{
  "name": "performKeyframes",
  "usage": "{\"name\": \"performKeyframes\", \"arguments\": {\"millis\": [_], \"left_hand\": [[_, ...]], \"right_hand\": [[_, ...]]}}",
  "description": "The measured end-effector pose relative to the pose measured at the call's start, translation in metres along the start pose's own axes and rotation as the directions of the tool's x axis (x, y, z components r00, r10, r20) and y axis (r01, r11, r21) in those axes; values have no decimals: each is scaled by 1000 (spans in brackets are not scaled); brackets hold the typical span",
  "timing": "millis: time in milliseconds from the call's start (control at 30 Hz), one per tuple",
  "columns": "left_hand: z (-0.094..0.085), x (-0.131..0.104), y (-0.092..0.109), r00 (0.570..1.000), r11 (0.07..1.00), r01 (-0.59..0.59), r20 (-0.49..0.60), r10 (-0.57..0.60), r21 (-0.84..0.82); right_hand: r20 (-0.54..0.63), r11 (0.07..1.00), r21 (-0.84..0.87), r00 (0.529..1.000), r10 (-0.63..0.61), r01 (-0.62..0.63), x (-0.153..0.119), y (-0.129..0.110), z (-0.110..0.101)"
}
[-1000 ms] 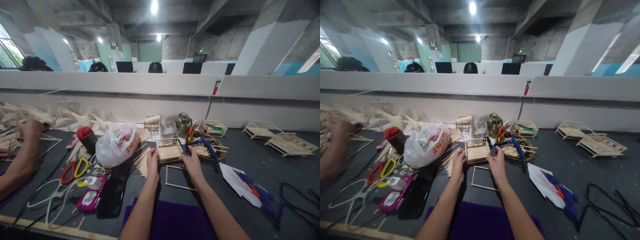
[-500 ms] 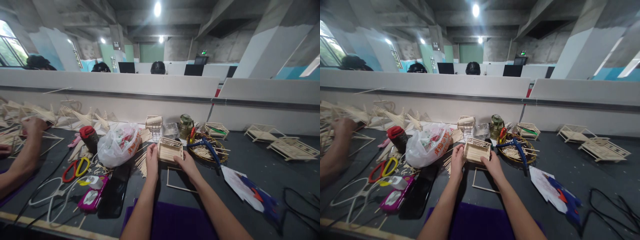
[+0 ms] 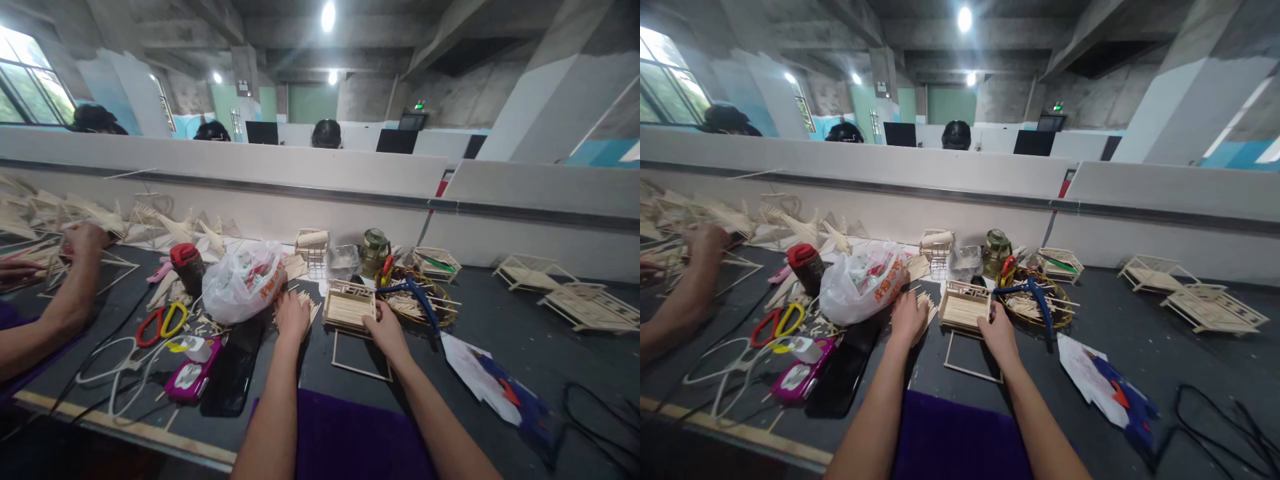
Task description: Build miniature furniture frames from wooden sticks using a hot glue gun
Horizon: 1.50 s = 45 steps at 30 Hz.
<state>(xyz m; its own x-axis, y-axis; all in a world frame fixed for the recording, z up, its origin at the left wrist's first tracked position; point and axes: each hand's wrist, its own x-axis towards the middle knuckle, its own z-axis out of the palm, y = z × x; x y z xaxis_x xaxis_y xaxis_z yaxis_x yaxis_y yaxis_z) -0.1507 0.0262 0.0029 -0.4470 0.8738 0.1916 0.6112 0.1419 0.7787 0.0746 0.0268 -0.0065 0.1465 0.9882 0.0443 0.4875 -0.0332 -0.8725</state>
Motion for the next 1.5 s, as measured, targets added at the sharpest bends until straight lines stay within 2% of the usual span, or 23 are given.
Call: {"name": "performKeyframes", "arguments": {"millis": [67, 100, 200, 300, 400, 567, 667, 733, 800, 833, 933, 1067, 1167, 1267, 1333, 1400, 1467, 1500], "left_hand": [[-1, -7, 0, 992, 946, -26, 124, -15, 323], [-2, -10, 2, 985, 905, -54, 170, -20, 422], [-5, -17, 6, 973, 833, -125, 230, -2, 539], [-7, -16, 8, 976, 823, -136, 218, 16, 552], [-6, -7, 4, 988, 846, -100, 152, 22, 524], [-9, 10, -10, 999, 897, 45, -15, -43, 439], [-15, 22, -22, 977, 951, 109, -209, -48, 289], [-19, 30, -32, 937, 975, 187, -321, -140, 122], [-22, 36, -40, 896, 971, 237, -382, -228, -23], [-22, 38, -43, 890, 970, 237, -388, -239, -54], [-21, 36, -44, 926, 979, 202, -327, -189, 5], [-17, 23, -33, 987, 961, 113, -144, -78, 253], [-13, 11, -22, 1000, 887, 16, -25, -5, 461], [-12, 1, -13, 999, 844, -54, 20, 51, 534], [-15, -2, -9, 997, 862, -71, 30, 65, 502], [-19, -1, -8, 999, 935, -27, -18, 36, 353], [-23, 6, -12, 992, 999, 25, -127, -20, 43], [-24, 10, -14, 980, 988, 27, -190, -56, -155]], "right_hand": [[25, 991, -135, 1000, -2, 5, 0, 0, -1], [27, 981, -192, 1000, -8, 13, 0, 0, -1], [49, 973, -228, 998, -25, 36, 1, 3, 1], [57, 997, -71, 998, 3, 1, 3, 9, 5], [56, 985, 143, 995, 88, -95, 4, 10, 10], [124, 887, 401, 973, 196, -230, -1, -2, 12], [128, 878, 409, 968, 215, -249, -2, -5, 12], [118, 901, 364, 971, 209, -238, -2, -5, 11], [108, 923, 316, 975, 193, -218, -1, -4, 10], [104, 933, 295, 978, 183, -206, 0, -4, 10], [93, 952, 240, 980, 175, -193, 3, -5, 10], [120, 937, 252, 969, 216, -240, 8, -8, 9], [139, 913, 302, 960, 241, -273, 8, -11, 6], [150, 894, 327, 951, 270, -306, 6, -14, 3], [173, 871, 363, 943, 286, -330, 5, -16, 2], [208, 834, 422, 934, 292, -355, 3, -16, 2], [245, 793, 477, 924, 294, -379, 2, -16, 3], [264, 774, 496, 918, 297, -393, 2, -17, 3]]}}
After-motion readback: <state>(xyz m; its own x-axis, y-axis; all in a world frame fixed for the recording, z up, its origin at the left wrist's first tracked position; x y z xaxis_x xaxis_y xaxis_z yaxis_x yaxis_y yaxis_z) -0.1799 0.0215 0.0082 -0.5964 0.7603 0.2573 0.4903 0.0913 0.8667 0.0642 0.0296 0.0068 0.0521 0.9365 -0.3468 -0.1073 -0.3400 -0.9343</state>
